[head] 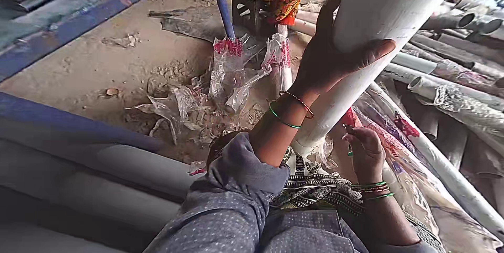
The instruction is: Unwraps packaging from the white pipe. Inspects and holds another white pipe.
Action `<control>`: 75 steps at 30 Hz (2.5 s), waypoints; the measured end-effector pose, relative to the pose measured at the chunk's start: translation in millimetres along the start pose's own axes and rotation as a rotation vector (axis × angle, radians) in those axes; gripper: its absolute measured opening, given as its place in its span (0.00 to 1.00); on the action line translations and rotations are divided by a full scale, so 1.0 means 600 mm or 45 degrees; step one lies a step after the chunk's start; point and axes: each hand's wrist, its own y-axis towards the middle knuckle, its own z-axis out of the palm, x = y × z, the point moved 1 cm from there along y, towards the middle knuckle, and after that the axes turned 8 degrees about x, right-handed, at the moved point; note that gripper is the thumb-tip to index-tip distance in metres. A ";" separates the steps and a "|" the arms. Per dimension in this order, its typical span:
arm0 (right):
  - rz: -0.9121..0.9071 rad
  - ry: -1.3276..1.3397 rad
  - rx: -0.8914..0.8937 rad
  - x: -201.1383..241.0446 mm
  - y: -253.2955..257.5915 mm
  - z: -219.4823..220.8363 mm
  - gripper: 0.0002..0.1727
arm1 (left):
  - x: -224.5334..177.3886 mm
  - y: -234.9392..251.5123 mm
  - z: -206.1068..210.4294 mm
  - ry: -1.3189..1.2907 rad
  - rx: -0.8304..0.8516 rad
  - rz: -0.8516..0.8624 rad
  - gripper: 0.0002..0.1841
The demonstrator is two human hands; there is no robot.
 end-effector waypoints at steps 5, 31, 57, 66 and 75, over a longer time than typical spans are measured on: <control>-0.204 -0.398 0.045 0.005 0.039 0.011 0.11 | 0.004 0.016 -0.003 -0.090 0.133 -0.096 0.57; -0.384 -0.619 0.093 0.015 0.037 0.025 0.06 | 0.003 0.014 -0.033 -0.188 0.198 -0.088 0.39; -0.465 -0.716 0.075 0.037 0.050 0.049 0.05 | 0.010 0.018 -0.039 -0.154 0.190 -0.054 0.21; -0.447 -0.870 0.221 -0.002 0.005 0.061 0.08 | 0.004 0.019 -0.039 -0.059 0.186 -0.080 0.25; -0.540 -0.863 0.141 -0.003 0.031 0.056 0.07 | -0.001 0.014 -0.045 -0.099 0.178 -0.075 0.26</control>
